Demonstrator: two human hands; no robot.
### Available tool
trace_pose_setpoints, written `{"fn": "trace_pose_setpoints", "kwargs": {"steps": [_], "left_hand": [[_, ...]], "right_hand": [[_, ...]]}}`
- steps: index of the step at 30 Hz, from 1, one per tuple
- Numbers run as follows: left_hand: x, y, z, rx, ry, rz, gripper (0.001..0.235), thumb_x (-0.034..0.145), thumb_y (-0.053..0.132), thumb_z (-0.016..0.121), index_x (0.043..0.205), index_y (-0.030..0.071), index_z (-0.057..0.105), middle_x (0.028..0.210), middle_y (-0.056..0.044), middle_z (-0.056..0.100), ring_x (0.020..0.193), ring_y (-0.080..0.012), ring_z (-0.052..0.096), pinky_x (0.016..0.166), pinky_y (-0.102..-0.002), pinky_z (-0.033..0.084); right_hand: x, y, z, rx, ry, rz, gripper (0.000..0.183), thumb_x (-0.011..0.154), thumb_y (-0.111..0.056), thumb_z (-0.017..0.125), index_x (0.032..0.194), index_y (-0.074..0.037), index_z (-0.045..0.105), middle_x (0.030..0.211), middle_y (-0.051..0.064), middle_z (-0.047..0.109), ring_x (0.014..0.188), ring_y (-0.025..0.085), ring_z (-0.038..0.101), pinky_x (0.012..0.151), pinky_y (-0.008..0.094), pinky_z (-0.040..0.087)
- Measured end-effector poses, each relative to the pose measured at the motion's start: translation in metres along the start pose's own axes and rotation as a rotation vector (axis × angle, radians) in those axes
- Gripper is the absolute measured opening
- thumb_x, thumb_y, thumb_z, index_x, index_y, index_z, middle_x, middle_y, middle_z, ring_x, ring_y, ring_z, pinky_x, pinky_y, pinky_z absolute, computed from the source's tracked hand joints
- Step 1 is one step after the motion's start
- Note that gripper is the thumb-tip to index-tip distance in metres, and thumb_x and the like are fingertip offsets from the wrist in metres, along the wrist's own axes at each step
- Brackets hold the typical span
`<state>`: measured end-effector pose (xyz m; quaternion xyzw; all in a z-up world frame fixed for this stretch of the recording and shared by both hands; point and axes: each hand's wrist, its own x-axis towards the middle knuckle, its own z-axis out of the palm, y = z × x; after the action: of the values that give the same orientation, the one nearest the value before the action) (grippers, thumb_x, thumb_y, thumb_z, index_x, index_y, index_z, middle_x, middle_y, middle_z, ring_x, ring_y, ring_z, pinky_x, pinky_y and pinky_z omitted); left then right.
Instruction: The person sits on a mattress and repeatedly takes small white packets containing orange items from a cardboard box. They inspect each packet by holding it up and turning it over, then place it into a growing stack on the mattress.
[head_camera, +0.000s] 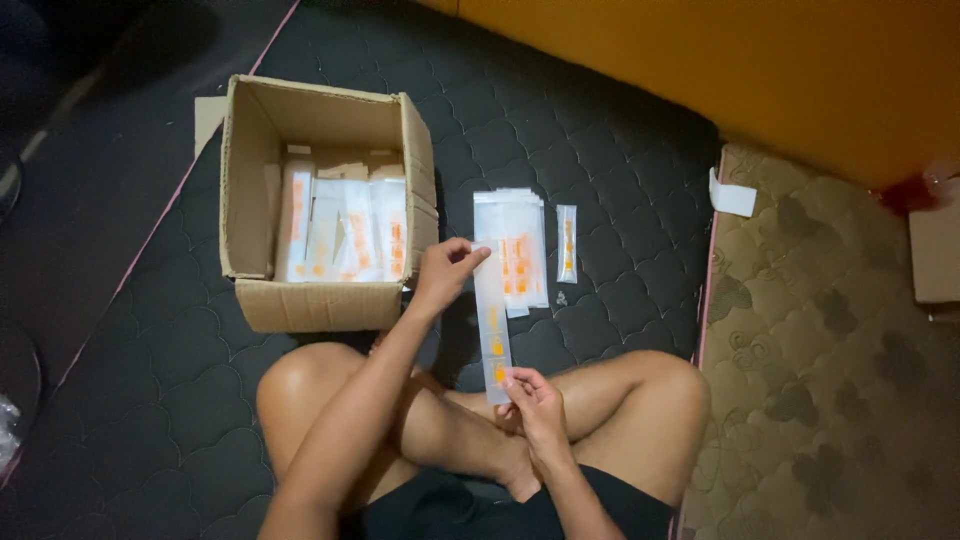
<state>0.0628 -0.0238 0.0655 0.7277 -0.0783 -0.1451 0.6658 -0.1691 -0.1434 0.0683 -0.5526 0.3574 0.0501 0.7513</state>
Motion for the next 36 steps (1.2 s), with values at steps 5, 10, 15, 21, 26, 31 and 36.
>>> {"fn": "trace_pose_setpoints", "kwargs": {"steps": [5, 10, 15, 21, 26, 31, 36], "left_hand": [[-0.003, 0.003, 0.0, -0.026, -0.009, 0.015, 0.019, 0.094, 0.029, 0.073, 0.084, 0.013, 0.073, 0.082, 0.0, 0.07, 0.075, -0.0093, 0.061, 0.068, -0.027, 0.046], [-0.004, 0.007, -0.001, -0.028, 0.017, 0.004, 0.019, 0.095, 0.029, 0.072, 0.085, 0.013, 0.072, 0.085, 0.0, 0.071, 0.079, -0.0104, 0.062, 0.069, -0.028, 0.046], [-0.004, 0.006, -0.001, -0.056, 0.013, 0.015, 0.017, 0.094, 0.028, 0.073, 0.086, 0.013, 0.073, 0.083, 0.001, 0.07, 0.077, -0.009, 0.06, 0.068, -0.026, 0.045], [-0.004, 0.01, -0.001, -0.064, 0.012, -0.006, 0.017, 0.094, 0.027, 0.072, 0.088, 0.011, 0.074, 0.087, -0.002, 0.072, 0.08, -0.0113, 0.064, 0.07, -0.028, 0.048], [-0.002, 0.012, -0.003, -0.042, 0.039, -0.048, 0.016, 0.095, 0.026, 0.072, 0.088, 0.012, 0.074, 0.087, -0.002, 0.072, 0.08, -0.0114, 0.064, 0.071, -0.028, 0.049], [0.001, -0.001, -0.001, -0.002, 0.054, -0.099, 0.019, 0.096, 0.027, 0.072, 0.084, 0.012, 0.071, 0.083, -0.001, 0.068, 0.077, -0.0108, 0.059, 0.068, -0.028, 0.045], [-0.009, 0.011, 0.002, 0.249, -0.066, -0.152, 0.021, 0.098, 0.025, 0.07, 0.08, 0.014, 0.065, 0.086, -0.003, 0.073, 0.078, -0.015, 0.069, 0.067, -0.029, 0.052]], "right_hand": [[0.0, -0.003, 0.002, -0.032, -0.005, -0.004, 0.033, 0.09, -0.013, 0.072, 0.121, 0.0, 0.069, 0.09, 0.017, 0.071, 0.065, 0.017, 0.065, 0.063, 0.03, 0.058], [0.006, 0.004, -0.004, -0.074, -0.005, 0.023, 0.024, 0.094, -0.013, 0.069, 0.114, 0.001, 0.07, 0.079, 0.016, 0.071, 0.064, 0.019, 0.065, 0.063, 0.03, 0.056], [0.014, 0.013, -0.011, -0.067, -0.019, 0.013, 0.024, 0.094, -0.013, 0.07, 0.112, 0.002, 0.072, 0.081, 0.017, 0.072, 0.067, 0.02, 0.064, 0.065, 0.03, 0.056], [-0.001, -0.012, -0.002, -0.183, 0.001, 0.081, 0.023, 0.096, -0.013, 0.068, 0.114, 0.0, 0.074, 0.089, 0.017, 0.074, 0.078, 0.022, 0.068, 0.08, 0.033, 0.059], [0.016, 0.013, -0.022, -0.244, -0.086, -0.039, 0.018, 0.096, -0.019, 0.068, 0.098, -0.002, 0.075, 0.075, 0.011, 0.072, 0.07, 0.019, 0.067, 0.074, 0.032, 0.057], [0.022, 0.016, -0.037, -0.299, -0.148, -0.271, 0.011, 0.092, -0.013, 0.072, 0.089, -0.003, 0.074, 0.09, 0.009, 0.068, 0.084, 0.019, 0.064, 0.076, 0.031, 0.057], [0.008, -0.022, -0.028, -0.323, -0.157, -0.85, 0.008, 0.093, -0.02, 0.072, 0.094, -0.014, 0.077, 0.129, 0.011, 0.059, 0.114, 0.023, 0.055, 0.099, 0.036, 0.05]]}}
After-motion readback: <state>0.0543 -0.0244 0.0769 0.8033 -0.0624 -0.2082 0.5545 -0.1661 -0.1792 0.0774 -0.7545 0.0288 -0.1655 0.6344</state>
